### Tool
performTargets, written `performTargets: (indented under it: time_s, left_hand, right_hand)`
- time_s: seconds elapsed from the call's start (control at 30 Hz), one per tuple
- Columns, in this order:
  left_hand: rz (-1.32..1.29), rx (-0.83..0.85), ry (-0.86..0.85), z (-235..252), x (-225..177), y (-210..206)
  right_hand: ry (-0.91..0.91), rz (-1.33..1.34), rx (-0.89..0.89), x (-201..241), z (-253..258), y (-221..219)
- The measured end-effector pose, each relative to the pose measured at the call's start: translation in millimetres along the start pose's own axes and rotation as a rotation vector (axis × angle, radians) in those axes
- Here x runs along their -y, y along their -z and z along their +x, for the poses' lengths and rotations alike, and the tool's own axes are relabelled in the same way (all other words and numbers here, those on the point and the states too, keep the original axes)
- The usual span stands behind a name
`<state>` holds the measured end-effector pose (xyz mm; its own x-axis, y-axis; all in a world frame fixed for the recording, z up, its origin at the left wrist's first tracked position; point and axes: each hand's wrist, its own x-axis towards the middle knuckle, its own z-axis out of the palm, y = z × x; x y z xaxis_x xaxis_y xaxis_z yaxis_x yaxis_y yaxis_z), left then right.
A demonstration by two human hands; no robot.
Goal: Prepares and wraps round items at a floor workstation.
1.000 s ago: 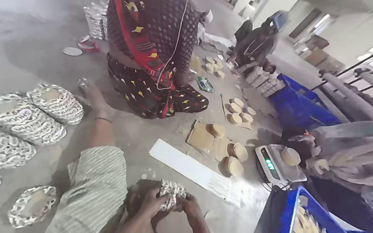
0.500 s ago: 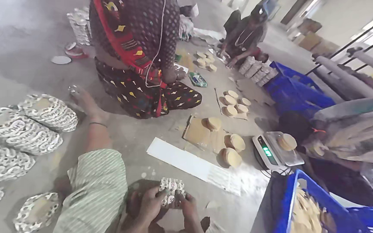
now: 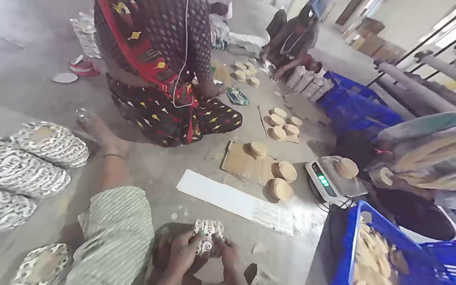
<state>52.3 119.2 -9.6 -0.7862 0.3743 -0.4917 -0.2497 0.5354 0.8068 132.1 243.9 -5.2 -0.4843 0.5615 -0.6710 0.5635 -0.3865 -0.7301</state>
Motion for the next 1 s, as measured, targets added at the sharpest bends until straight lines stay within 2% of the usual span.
performTargets:
  time_s: [0.23, 0.33, 0.5, 0.6, 0.8, 1.0]
  left_hand:
    - [0.016, 0.055, 0.101, 0, -4, -1]
    - [-0.071, 0.002, 0.152, -4, -2, -5]
    - [-0.095, -0.054, 0.092, -4, 3, -10]
    - [-0.069, -0.050, 0.048, 3, 5, -10]
    - [-0.072, -0.010, 0.116, -5, 4, -6]
    - [-0.157, 0.084, 0.083, 3, 11, 0]
  right_hand:
    - [0.031, -0.038, -0.002, -8, 4, 1]
    - [0.042, -0.034, -0.006, -9, 3, -1]
    - [0.032, 0.012, 0.004, -5, -1, -3]
    - [0.058, -0.058, -0.017, -9, 10, -2]
    - [0.058, -0.071, 0.006, -13, 7, -2]
    - [0.091, -0.019, 0.075, -14, 8, 5]
